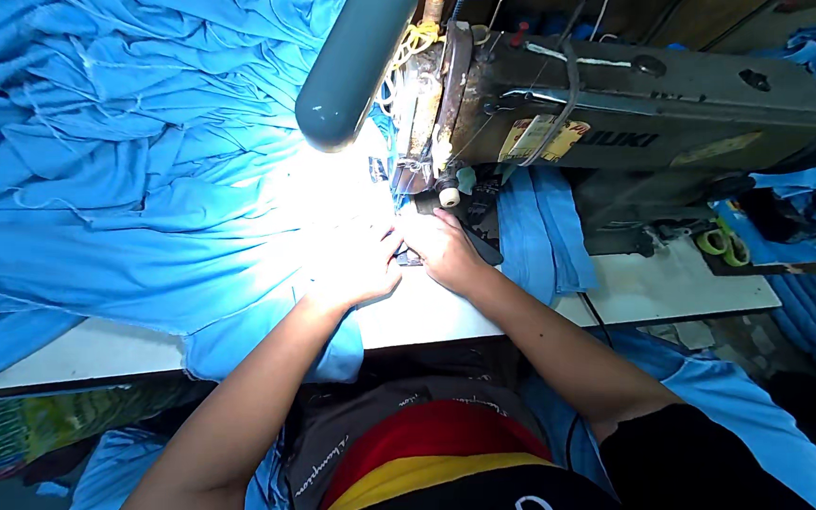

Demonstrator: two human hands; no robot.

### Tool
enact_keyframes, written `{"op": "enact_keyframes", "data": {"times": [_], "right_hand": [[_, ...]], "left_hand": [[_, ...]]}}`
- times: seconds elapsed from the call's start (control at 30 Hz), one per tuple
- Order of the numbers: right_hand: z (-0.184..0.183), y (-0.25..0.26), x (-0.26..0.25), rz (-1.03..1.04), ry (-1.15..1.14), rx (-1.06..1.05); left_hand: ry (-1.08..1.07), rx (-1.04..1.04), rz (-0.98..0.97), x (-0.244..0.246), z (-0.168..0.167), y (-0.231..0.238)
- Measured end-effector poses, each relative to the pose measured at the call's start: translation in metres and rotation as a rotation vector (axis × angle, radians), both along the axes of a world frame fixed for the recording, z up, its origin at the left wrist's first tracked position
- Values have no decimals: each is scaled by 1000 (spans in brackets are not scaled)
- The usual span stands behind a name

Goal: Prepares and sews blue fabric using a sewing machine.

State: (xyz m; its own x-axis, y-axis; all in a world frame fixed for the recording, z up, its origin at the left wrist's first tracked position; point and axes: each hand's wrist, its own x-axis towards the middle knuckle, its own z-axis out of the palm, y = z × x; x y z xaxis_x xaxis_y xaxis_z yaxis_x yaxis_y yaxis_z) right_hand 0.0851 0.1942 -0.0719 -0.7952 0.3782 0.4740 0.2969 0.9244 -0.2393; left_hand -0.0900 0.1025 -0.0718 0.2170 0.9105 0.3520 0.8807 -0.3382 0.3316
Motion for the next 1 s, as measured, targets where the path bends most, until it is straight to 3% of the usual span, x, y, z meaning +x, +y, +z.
{"op": "enact_keyframes", "data": {"times": [0.17,0.3,0.43,0.53,0.63,0.77,1.0], "right_hand": [[0,7,-6,-22,3,5],[18,-2,5,-55,-109,-111],[50,-15,76,-82,96,-37],[60,12,163,-459,275,80],[43,45,224,-810,208,63],[2,58,246,-811,135,107],[-2,50,241,-859,157,141]], "left_hand": [[-16,-46,25,-1,5,6],[-48,-81,22,-2,5,10],[-66,-96,31,-1,7,11],[-78,-71,34,1,4,11],[-31,-83,31,1,9,10],[-20,-100,31,-1,9,11],[40,-92,49,-2,9,15]]}}
